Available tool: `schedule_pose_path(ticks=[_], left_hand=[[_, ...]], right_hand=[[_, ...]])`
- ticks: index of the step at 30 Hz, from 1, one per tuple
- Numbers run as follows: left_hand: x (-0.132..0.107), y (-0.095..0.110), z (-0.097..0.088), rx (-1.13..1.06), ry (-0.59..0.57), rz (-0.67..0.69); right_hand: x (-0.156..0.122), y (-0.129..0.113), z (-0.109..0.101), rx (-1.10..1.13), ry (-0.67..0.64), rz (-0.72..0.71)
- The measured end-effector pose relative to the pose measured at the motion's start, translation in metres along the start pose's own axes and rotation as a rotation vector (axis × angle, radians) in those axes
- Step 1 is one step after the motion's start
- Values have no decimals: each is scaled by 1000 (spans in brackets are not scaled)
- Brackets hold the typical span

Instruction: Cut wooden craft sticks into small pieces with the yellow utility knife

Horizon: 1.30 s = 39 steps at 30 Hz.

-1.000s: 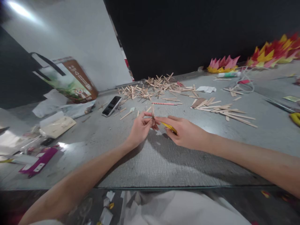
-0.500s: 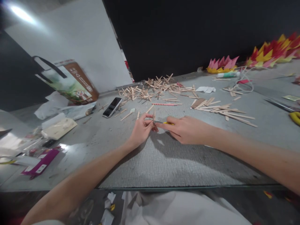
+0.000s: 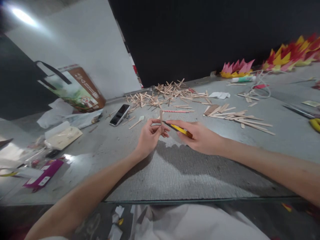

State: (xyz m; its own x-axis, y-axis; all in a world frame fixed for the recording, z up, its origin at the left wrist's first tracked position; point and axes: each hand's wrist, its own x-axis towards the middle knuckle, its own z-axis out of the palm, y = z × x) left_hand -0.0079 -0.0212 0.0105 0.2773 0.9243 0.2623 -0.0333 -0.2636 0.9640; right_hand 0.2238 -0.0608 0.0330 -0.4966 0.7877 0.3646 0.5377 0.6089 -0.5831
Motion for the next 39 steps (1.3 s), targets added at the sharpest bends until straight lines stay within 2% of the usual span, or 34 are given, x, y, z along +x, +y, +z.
schedule_pose_path(ticks=[6, 12, 16, 23, 28, 34, 39], left_hand=[[-1, -4, 0, 23, 7, 9], [-4, -4, -1, 125, 4, 56], [-2, -3, -1, 63, 0, 22], [3, 0, -3, 42, 10, -54], [1, 3, 1, 38, 13, -94], [-3, 6, 4, -11, 5, -110], [-1, 3, 2, 15, 5, -98]], right_hand=[[0, 2, 2, 85, -29, 68], [-1, -4, 4, 443, -117, 268], [-1, -4, 7, 559, -107, 289], [1, -1, 4, 432, -144, 211], [1, -4, 2, 275, -95, 200], [1, -7, 5, 121, -29, 108], [3, -8, 0, 227, -66, 167]])
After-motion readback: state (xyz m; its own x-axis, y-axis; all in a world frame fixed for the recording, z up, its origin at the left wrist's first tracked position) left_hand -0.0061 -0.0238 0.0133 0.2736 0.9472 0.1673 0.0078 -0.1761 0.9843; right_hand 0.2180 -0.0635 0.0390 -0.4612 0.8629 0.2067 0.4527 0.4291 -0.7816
